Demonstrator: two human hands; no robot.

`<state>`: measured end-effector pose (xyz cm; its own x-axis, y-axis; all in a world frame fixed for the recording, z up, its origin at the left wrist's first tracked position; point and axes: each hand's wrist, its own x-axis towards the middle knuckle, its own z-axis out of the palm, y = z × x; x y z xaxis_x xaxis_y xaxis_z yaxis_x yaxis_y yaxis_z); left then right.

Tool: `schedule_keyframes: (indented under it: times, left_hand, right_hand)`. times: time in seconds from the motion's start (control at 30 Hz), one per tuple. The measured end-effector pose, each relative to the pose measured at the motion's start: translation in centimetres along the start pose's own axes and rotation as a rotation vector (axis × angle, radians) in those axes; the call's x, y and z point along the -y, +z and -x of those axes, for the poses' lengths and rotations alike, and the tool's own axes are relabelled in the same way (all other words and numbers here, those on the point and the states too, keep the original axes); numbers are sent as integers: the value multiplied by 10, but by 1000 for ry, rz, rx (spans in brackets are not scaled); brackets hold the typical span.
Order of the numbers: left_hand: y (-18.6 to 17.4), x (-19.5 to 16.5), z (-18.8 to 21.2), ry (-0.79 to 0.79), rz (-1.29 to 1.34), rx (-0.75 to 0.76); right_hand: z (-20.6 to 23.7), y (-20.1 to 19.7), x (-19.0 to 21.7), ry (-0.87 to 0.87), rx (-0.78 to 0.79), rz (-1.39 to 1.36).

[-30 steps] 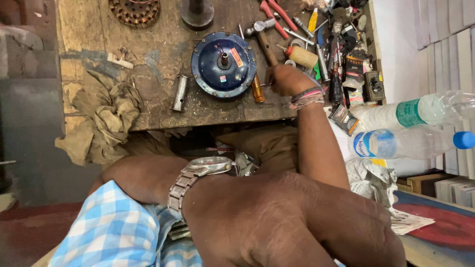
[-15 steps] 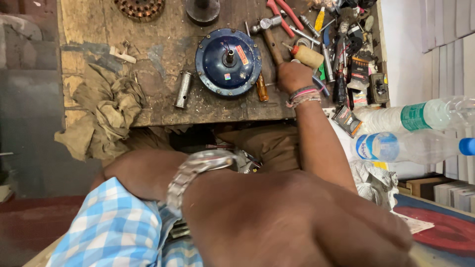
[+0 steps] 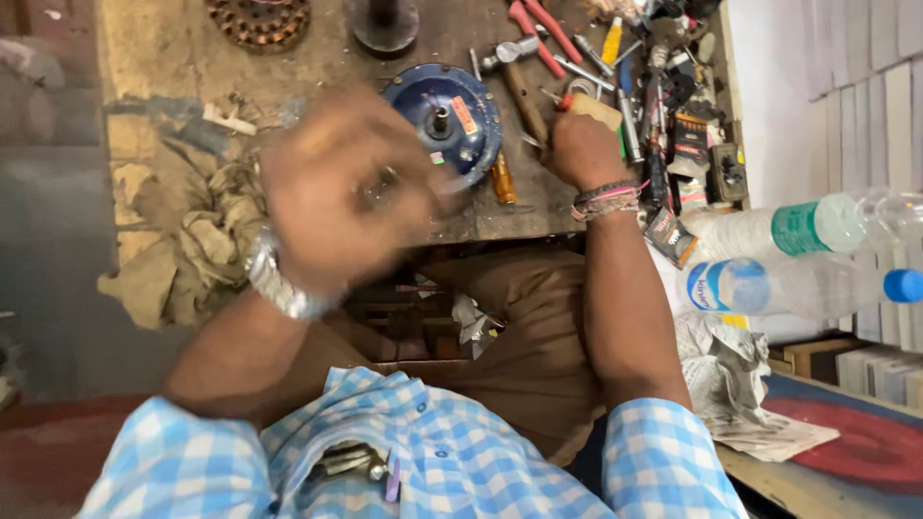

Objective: The person assembles a small electric motor by placing a copper stator into a blue housing, tapping it with a hammer, and then using a screwdriver to tighten screws around the central shaft. The person also wipes the housing with a cloth during the process.

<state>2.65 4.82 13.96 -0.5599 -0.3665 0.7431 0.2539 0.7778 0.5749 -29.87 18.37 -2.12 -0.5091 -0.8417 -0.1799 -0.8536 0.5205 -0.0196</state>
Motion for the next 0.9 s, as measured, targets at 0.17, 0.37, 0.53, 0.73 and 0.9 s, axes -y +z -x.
schedule_keyframes:
  times: [0.17,0.37,0.53,0.73,0.9]
  left_hand:
    - [70,107,70,-507,-359,267]
    - [142,159,98,-656,-506,403]
    - [144,168,106,-637,-501,385]
    - [143,168,106,-624,-514,386]
    - [143,168,105,-617,-495,381]
  right_hand:
    - [24,-36,26,-526,-255,-631]
    - [10,-22,65,-416,-365,-543]
    - [-6,-3,65,-408,-313,-531]
    - [-16,8,64,-439,-299,-557]
    - [-16,3,63,-398,-288,-555]
